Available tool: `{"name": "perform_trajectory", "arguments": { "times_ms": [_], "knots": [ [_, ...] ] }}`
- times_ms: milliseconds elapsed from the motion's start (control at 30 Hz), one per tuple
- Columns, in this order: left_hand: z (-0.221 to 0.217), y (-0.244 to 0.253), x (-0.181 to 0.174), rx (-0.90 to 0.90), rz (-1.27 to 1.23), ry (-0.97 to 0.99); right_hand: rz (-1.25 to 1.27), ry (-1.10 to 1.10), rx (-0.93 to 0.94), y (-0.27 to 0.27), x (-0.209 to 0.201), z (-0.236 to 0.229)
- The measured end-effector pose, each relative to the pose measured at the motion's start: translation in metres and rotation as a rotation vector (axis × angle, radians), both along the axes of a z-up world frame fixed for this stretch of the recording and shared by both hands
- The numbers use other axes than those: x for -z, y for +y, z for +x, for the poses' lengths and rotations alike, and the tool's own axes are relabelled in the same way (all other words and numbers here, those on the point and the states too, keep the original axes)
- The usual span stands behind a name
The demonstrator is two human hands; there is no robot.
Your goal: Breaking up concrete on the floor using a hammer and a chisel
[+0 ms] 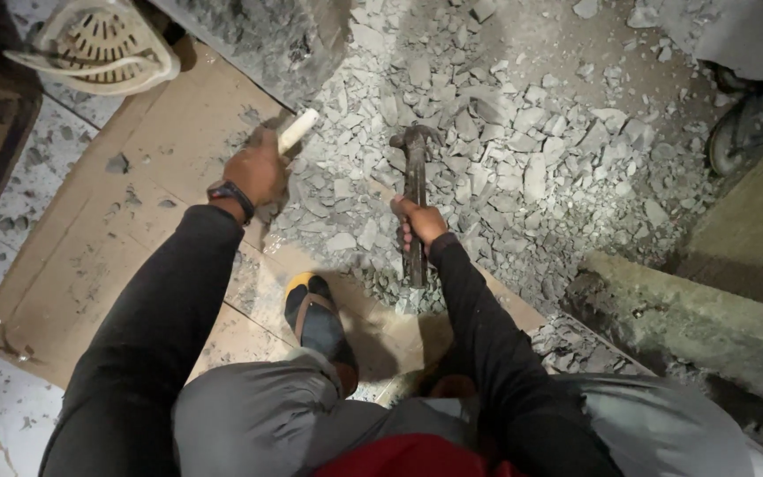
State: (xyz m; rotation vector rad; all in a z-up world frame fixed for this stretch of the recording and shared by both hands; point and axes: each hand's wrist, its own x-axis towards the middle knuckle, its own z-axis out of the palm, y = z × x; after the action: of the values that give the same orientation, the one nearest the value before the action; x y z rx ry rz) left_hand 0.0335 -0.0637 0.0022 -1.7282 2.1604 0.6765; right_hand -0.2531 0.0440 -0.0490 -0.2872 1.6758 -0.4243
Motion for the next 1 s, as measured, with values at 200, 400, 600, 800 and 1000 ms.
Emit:
{"name": "perform_trajectory", "arguments": {
  "times_ms": [200,400,600,800,1000],
  "knots": [
    [-0.008,-0.003,-0.003,0.115,0.317,0.168,-0.003,-0.025,-0.001,-0.003,-0.008,-0.002],
    [-0.055,-0.020,-0.065,0.051,0.149,0.101,-0.010,-0.055,0.062,0.001,-0.005,0.003],
    [-0.044,-0.056,0.041,-0.104,0.096,0.024,-0.005,-0.092,0.155,0.000,-0.017,0.010],
    [-0.073,-0.019,-0.038,-0.268,0.321,0.356,-0.167,0.158,-0.019,0.018,-0.034,0.016],
    [0.021,-0.010,-0.005,-0.367,0.052,0.389,-0.668,0.363,-0.555,0.002,-0.100,0.027]
  ]
}}
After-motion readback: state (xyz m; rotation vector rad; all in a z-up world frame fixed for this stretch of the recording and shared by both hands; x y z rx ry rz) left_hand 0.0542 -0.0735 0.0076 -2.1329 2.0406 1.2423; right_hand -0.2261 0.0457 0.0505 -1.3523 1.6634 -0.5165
